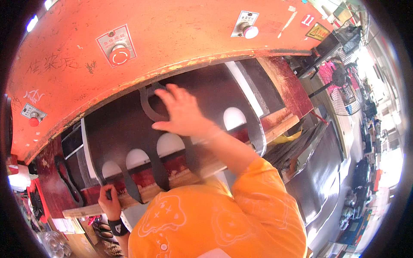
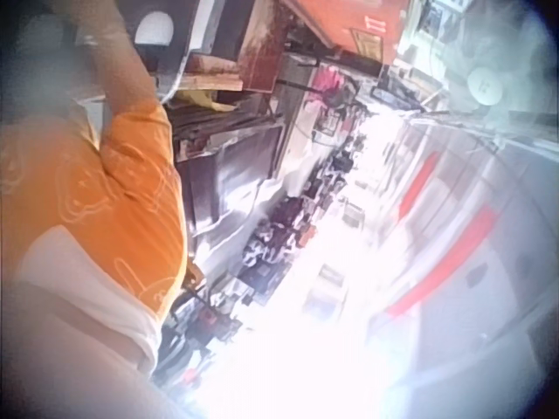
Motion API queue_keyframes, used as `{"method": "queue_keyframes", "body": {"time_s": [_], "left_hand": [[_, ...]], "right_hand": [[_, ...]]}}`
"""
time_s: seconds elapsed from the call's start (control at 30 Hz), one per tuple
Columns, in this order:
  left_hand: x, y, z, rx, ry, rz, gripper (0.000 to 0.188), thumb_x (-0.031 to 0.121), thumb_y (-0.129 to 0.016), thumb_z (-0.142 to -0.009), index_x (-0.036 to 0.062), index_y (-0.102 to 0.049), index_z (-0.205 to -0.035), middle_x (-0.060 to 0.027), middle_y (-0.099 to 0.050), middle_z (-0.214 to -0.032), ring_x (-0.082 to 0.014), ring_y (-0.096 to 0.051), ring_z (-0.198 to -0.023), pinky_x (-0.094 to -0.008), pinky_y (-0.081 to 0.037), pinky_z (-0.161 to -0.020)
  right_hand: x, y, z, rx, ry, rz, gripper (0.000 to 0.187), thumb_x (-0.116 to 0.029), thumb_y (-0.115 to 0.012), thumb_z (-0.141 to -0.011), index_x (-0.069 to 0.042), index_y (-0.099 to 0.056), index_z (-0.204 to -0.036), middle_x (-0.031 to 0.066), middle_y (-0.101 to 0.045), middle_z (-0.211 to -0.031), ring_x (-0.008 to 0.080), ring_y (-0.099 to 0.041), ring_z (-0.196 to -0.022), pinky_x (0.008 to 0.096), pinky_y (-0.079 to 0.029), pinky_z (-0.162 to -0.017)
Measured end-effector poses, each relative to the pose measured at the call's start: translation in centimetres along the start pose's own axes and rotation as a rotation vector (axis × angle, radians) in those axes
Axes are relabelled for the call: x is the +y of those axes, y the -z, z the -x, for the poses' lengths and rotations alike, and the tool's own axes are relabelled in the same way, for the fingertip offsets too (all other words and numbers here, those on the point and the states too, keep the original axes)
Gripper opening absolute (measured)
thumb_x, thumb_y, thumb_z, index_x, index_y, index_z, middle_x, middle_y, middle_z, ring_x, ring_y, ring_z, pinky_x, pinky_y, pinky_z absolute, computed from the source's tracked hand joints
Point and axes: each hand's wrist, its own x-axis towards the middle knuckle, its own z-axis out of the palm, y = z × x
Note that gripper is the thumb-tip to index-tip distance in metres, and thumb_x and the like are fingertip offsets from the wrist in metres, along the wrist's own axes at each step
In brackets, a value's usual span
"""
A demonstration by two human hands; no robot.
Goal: The person uses a green handheld tool to treat a black shoe insole, then places it in a plastic bag. They then repeatedly place black insoles and white shoe lasts into a red-orange machine, pressing a button after each placement.
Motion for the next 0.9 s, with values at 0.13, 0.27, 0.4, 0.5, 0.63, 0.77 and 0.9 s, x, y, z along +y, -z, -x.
{"method": "queue_keyframes", "body": {"time_s": [0.13, 0.27, 0.4, 0.5, 0.63, 0.77, 0.9], "left_hand": [[0.2, 0.9, 4.3, -0.03, 0.162, -0.008, 0.008, 0.006, -0.061, -0.083, -0.0001, -0.065, -0.088, -0.0144, -0.067, -0.081, -0.0266, -0.065, -0.076, -0.0358, -0.05, -0.072], [0.2, 1.4, 7.4, -0.026, 0.173, -0.006, 0.007, 0.005, -0.063, -0.081, 0.0005, -0.064, -0.086, -0.0133, -0.066, -0.078, -0.0273, -0.064, -0.073, -0.0368, -0.049, -0.07], [0.5, 1.7, 8.9, -0.042, 0.169, 0.051, 0.008, 0.006, -0.064, -0.081, 0.0005, -0.063, -0.086, -0.0138, -0.066, -0.079, -0.0277, -0.064, -0.074, -0.0372, -0.049, -0.07], [0.8, 1.8, 9.0, -0.052, 0.158, 0.042, 0.009, 0.006, -0.064, -0.08, 0.0005, -0.063, -0.087, -0.0139, -0.066, -0.08, -0.0278, -0.063, -0.074, -0.0371, -0.049, -0.07], [0.6, 1.6, 8.5, -0.043, 0.142, 0.058, 0.009, 0.006, -0.064, -0.08, 0.0009, -0.063, -0.088, -0.0134, -0.065, -0.08, -0.0275, -0.063, -0.074, -0.0366, -0.049, -0.07], [0.2, 1.2, 7.4, -0.02, 0.11, 0.039, 0.01, 0.005, -0.065, -0.079, 0.0011, -0.064, -0.088, -0.0124, -0.066, -0.08, -0.0266, -0.063, -0.073, -0.0356, -0.049, -0.07], [0.1, 0.6, 4.8, 0.003, 0.097, 0.064, 0.008, 0.006, -0.063, -0.079, 0.0007, -0.065, -0.086, -0.0112, -0.066, -0.08, -0.0244, -0.064, -0.072, -0.0345, -0.049, -0.068]], "right_hand": [[-1.1, -1.1, 0.6, -0.127, 0.073, 0.054, 0.076, -0.034, -0.076, -0.064, -0.018, -0.049, -0.132, 0.0204, -0.039, -0.139, 0.0459, -0.041, -0.122, 0.0524, -0.036, -0.101], [2.1, 3.4, 3.9, -0.174, 0.064, -0.299, 0.074, -0.022, -0.079, -0.059, -0.017, -0.055, -0.13, 0.0218, -0.04, -0.142, 0.044, -0.04, -0.127, 0.0495, -0.032, -0.107], [4.0, 5.2, 6.5, -0.125, -0.07, -0.191, 0.071, -0.024, -0.077, -0.061, -0.016, -0.057, -0.128, 0.0202, -0.04, -0.143, 0.041, -0.039, -0.129, 0.0474, -0.031, -0.108], [3.8, 4.8, 7.0, -0.128, -0.121, 0.066, 0.068, -0.026, -0.076, -0.063, -0.018, -0.057, -0.128, 0.0164, -0.04, -0.144, 0.0427, -0.037, -0.129, 0.0495, -0.032, -0.107], [3.5, 4.5, 6.6, -0.128, -0.106, 0.103, 0.067, -0.026, -0.076, -0.063, -0.019, -0.058, -0.126, 0.0147, -0.041, -0.143, 0.0437, -0.037, -0.128, 0.051, -0.034, -0.104], [4.9, 4.2, 5.5, -0.126, -0.068, 0.072, 0.064, -0.029, -0.077, -0.066, -0.018, -0.058, -0.126, 0.0154, -0.042, -0.142, 0.0436, -0.038, -0.128, 0.051, -0.034, -0.105], [8.2, 3.5, 3.5, 0.129, -0.055, -0.289, 0.061, -0.032, -0.076, -0.073, -0.011, -0.056, -0.127, 0.0191, -0.044, -0.139, 0.0387, -0.04, -0.129, 0.0478, -0.032, -0.107]]}}
